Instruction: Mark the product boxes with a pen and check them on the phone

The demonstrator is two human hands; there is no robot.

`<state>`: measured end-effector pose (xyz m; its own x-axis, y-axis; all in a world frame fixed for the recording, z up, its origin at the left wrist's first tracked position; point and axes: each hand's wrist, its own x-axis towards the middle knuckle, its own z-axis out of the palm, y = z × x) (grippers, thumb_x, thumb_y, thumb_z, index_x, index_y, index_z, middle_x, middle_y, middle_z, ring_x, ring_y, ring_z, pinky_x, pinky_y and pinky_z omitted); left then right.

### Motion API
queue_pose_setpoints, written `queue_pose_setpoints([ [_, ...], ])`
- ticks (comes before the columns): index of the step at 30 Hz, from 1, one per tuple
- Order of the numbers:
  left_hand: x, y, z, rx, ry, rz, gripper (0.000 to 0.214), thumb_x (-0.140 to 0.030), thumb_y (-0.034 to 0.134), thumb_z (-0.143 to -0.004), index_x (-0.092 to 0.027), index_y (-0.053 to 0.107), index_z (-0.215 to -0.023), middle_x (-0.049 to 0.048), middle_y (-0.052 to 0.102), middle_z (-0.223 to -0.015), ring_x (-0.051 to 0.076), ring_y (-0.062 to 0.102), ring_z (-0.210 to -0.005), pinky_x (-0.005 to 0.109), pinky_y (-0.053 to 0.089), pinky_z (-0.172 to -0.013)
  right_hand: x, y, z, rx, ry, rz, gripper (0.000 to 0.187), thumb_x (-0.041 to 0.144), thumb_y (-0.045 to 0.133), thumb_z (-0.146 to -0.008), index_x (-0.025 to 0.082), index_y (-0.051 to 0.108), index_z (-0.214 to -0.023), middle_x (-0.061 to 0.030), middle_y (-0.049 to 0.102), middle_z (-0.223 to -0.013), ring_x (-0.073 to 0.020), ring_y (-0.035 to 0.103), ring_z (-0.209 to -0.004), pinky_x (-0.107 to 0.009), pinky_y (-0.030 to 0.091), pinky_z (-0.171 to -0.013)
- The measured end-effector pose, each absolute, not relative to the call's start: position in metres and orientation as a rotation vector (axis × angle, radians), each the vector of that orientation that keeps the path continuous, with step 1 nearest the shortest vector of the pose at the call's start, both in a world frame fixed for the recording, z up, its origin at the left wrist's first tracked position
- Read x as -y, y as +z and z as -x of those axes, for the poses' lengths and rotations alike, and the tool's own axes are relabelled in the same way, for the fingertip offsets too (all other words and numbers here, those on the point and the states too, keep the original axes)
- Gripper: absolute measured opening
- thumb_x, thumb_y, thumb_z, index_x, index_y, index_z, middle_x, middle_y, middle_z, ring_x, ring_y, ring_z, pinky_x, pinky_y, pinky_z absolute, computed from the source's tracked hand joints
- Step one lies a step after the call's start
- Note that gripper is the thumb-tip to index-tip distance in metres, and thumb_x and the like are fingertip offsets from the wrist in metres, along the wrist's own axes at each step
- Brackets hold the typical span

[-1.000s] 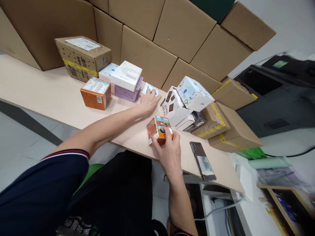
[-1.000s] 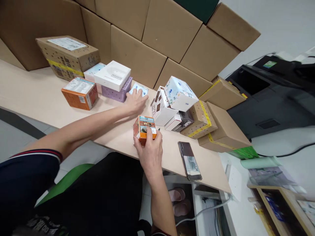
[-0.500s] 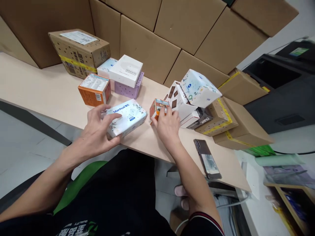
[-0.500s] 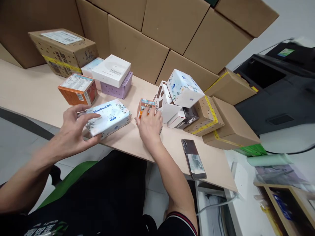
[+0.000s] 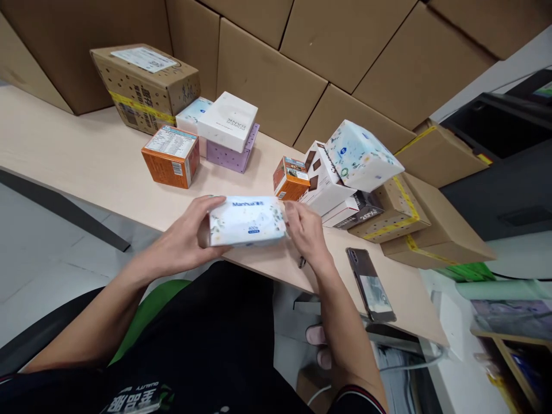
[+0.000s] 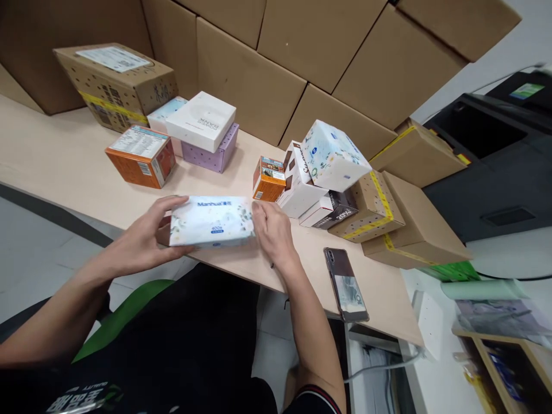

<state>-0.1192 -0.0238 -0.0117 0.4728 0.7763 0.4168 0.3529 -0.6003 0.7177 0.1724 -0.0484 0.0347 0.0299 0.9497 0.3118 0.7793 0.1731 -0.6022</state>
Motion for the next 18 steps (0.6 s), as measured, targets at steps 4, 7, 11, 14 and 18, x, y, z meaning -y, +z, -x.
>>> queue_pose_setpoints([
  [4, 0.014, -0.024, 0.088, -0.761, 1.031, -1.869, 0.103, -0.032, 0.083, -0.079, -0.027, 0.027, -0.166, 0.0151, 0.039, -0.166, 0.038, 0.05, -0.147, 0.05, 0.052, -0.116, 0.07, 0.023, -0.189, 1.577, 0.749, 1.583, 0.052, 0.065, 0.053, -0.097, 0.021, 0.072, -0.116, -0.0064, 0.074, -0.099, -0.0204, 0.066, -0.085, -0.032, 0.053, -0.076],
  [7, 0.01, -0.034, 0.067, -0.789, 1.173, -1.618, 0.1, -0.026, 0.081, -0.079, -0.027, 0.032, -0.166, 0.0105, 0.038, -0.169, 0.038, 0.039, -0.155, 0.05, 0.043, -0.125, 0.073, 0.014, -0.194, 1.386, 0.943, 1.467, 0.061, 0.063, 0.067, -0.09, 0.023, 0.066, -0.136, -0.0093, 0.074, -0.122, -0.0205, 0.07, -0.093, -0.032, 0.056, -0.077],
  [11, 0.009, -0.034, 0.052, -0.578, 1.242, -1.394, 0.089, -0.035, 0.083, -0.08, -0.028, 0.045, -0.16, 0.0057, 0.043, -0.167, 0.037, 0.034, -0.158, 0.05, 0.037, -0.129, 0.075, 0.009, -0.194, 1.266, 0.9, 1.341, 0.064, 0.056, 0.076, -0.085, 0.025, 0.064, -0.139, -0.0109, 0.072, -0.132, -0.0219, 0.071, -0.1, -0.036, 0.061, -0.083],
  [14, 0.011, -0.028, 0.046, -0.463, 1.296, -1.329, 0.079, -0.04, 0.081, -0.085, -0.029, 0.049, -0.157, 0.0043, 0.041, -0.169, 0.034, 0.032, -0.159, 0.048, 0.033, -0.132, 0.08, 0.009, -0.192, 1.231, 0.734, 1.264, 0.057, 0.051, 0.08, -0.083, 0.026, 0.066, -0.132, -0.0101, 0.075, -0.124, -0.023, 0.071, -0.106, -0.039, 0.061, -0.09],
  [18, 0.017, -0.023, 0.042, -0.474, 1.395, -1.313, 0.065, -0.042, 0.079, -0.089, -0.03, 0.058, -0.149, 0.0047, 0.049, -0.163, 0.031, 0.042, -0.154, 0.045, 0.035, -0.13, 0.084, 0.008, -0.192, 1.188, 0.577, 1.221, 0.029, 0.05, 0.075, -0.089, 0.026, 0.071, -0.105, -0.0076, 0.075, -0.118, -0.0213, 0.071, -0.109, -0.039, 0.058, -0.096],
])
